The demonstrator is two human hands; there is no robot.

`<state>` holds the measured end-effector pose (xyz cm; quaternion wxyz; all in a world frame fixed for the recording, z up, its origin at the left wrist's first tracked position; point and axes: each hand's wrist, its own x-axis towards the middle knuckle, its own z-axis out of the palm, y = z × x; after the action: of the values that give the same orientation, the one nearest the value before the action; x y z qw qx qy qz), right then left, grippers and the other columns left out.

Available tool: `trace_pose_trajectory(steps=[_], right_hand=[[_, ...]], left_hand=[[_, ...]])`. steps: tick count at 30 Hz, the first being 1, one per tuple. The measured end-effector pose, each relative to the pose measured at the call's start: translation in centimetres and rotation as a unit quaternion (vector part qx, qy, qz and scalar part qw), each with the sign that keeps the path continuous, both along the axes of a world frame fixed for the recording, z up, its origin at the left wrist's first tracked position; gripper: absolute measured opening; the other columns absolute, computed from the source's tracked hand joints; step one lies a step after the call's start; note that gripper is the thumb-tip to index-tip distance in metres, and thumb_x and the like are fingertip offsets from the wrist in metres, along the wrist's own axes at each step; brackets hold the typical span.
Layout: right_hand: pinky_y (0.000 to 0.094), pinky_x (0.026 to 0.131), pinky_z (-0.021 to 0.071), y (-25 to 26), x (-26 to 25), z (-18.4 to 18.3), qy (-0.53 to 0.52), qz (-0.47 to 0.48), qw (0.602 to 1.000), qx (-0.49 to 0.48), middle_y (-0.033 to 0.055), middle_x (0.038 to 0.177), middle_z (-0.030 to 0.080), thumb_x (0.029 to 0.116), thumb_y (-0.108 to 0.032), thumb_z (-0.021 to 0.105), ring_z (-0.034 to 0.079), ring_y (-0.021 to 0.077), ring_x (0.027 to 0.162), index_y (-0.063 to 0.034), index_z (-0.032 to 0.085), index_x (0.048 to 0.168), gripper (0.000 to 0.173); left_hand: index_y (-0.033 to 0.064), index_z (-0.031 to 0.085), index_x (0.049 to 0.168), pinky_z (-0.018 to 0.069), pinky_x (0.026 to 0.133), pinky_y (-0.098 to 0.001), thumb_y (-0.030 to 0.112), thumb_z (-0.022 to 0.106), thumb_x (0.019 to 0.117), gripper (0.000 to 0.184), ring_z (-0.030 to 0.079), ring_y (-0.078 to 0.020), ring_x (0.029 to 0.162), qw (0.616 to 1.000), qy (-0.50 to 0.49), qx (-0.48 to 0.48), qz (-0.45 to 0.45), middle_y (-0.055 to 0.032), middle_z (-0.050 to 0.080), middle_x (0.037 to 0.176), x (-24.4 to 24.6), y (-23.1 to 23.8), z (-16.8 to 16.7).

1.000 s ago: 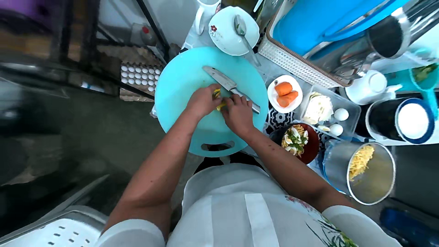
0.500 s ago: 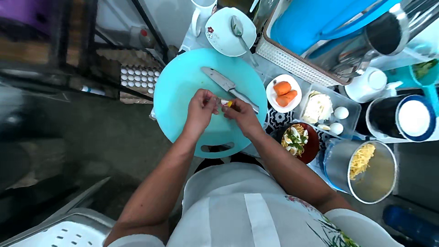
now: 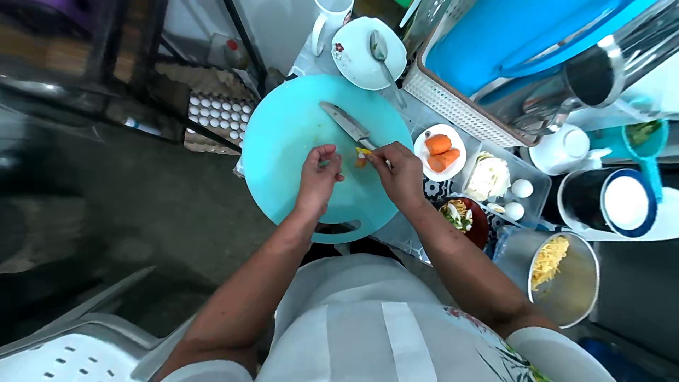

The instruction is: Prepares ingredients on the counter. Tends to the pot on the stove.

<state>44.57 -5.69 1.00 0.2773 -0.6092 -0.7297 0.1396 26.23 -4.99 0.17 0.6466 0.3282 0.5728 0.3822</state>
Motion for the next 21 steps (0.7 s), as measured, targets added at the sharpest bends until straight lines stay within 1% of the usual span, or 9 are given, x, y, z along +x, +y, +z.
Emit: trace_pose_trajectory(steps=[3,7,9,12,15,16,17,19,21], right_hand=[[0.0448,0.07,0.058,-0.2,0.3,0.1,-0.008,-0.002,1.0,-0.028,0.0113,0.098,0.072,0.0998,-0.021,0.067,0.071,0.0264,0.086,-0.0078,0.079,0.103,0.018],[0.0333,0.065,0.0542,0.1,0.6,1.0,0.047,-0.02,0.998,-0.035,0.0118,0.096,0.069,0.1007,-0.021,0.065,0.064,0.0181,0.074,-0.0042,0.076,0.102,0.02],[0.0267,0.066,0.055,0.3,1.0,1.6,0.106,-0.045,0.991,-0.065,0.0107,0.097,0.069,0.1015,-0.018,0.064,0.063,0.0126,0.072,-0.002,0.074,0.104,0.019],[0.0244,0.064,0.0544,0.3,2.0,2.3,0.173,-0.096,0.977,-0.085,0.0059,0.092,0.073,0.1021,-0.016,0.062,0.064,0.0074,0.069,-0.0025,0.071,0.106,0.017],[0.0265,0.064,0.0572,0.5,3.6,2.2,0.212,-0.142,0.963,-0.084,0.0066,0.093,0.071,0.1023,-0.013,0.061,0.065,0.0091,0.069,-0.0001,0.067,0.114,0.019],[0.0277,0.065,0.059,0.8,4.0,2.1,0.229,-0.155,0.957,-0.09,0.008,0.096,0.071,0.1026,-0.012,0.06,0.067,0.0104,0.07,0.0014,0.064,0.119,0.022],[0.0295,0.068,0.0615,1.1,4.4,2.0,0.24,-0.165,0.951,-0.103,0.0101,0.1,0.071,0.1029,-0.011,0.058,0.07,0.0124,0.073,0.002,0.061,0.126,0.027],[0.0335,0.076,0.0628,1.6,5.0,2.0,0.218,-0.173,0.949,-0.145,0.015,0.124,0.065,0.1023,-0.011,0.059,0.072,0.0168,0.084,-0.0003,0.054,0.14,0.039],[0.0368,0.076,0.0611,1.3,4.7,2.4,0.143,-0.162,0.965,-0.15,0.0203,0.138,0.056,0.1015,-0.014,0.061,0.07,0.0223,0.091,-0.0022,0.055,0.142,0.042]], left_hand=[[0.0023,0.055,0.131,0.0596,0.077,-0.033,0.013,0.058,0.1035,0.03,0.067,-0.0159,0.091,0.998,0.041,0.022,-0.037,-0.0123,0.06,0.123,-0.1,-0.7,0.3],[0.0026,0.057,0.13,0.0601,0.079,-0.0373,0.01,0.061,0.1016,0.029,0.068,-0.02,0.094,0.983,0.13,0.085,-0.096,-0.0149,0.06,0.127,0.3,-1.4,0.0],[0.0021,0.06,0.128,0.058,0.078,-0.0354,0.008,0.062,0.1002,0.028,0.067,-0.0206,0.092,0.962,0.2,0.141,-0.123,-0.0164,0.061,0.124,0.6,-1.6,-0.4],[-0.0004,0.065,0.126,0.0586,0.079,-0.0387,0.006,0.06,0.0998,0.027,0.067,-0.0255,0.089,0.915,0.294,0.215,-0.175,-0.0201,0.061,0.122,1.1,-1.3,-1.3],[0.0026,0.067,0.129,0.054,0.097,-0.0509,-0.001,0.056,0.0997,0.031,0.062,-0.0392,0.116,0.867,0.349,0.245,-0.26,-0.0233,0.06,0.13,1.5,0.1,-1.3],[0.0047,0.067,0.13,0.053,0.099,-0.0529,0.0,0.057,0.0992,0.033,0.06,-0.0415,0.121,0.848,0.364,0.259,-0.286,-0.0229,0.059,0.132,1.7,0.6,-1.3],[0.0067,0.067,0.132,0.0531,0.098,-0.0542,0.003,0.06,0.0989,0.034,0.059,-0.0428,0.122,0.83,0.378,0.272,-0.307,-0.0226,0.059,0.133,1.8,1.0,-1.4],[0.0079,0.067,0.133,0.0543,0.093,-0.0552,0.009,0.067,0.0962,0.037,0.059,-0.0444,0.12,0.804,0.398,0.296,-0.327,-0.0234,0.059,0.131,2.1,1.8,-1.5],[0.0045,0.068,0.126,0.055,0.09,-0.0565,0.012,0.071,0.0938,0.033,0.06,-0.0453,0.116,0.792,0.414,0.304,-0.331,-0.0246,0.061,0.125,2.3,2.2,-1.2]])
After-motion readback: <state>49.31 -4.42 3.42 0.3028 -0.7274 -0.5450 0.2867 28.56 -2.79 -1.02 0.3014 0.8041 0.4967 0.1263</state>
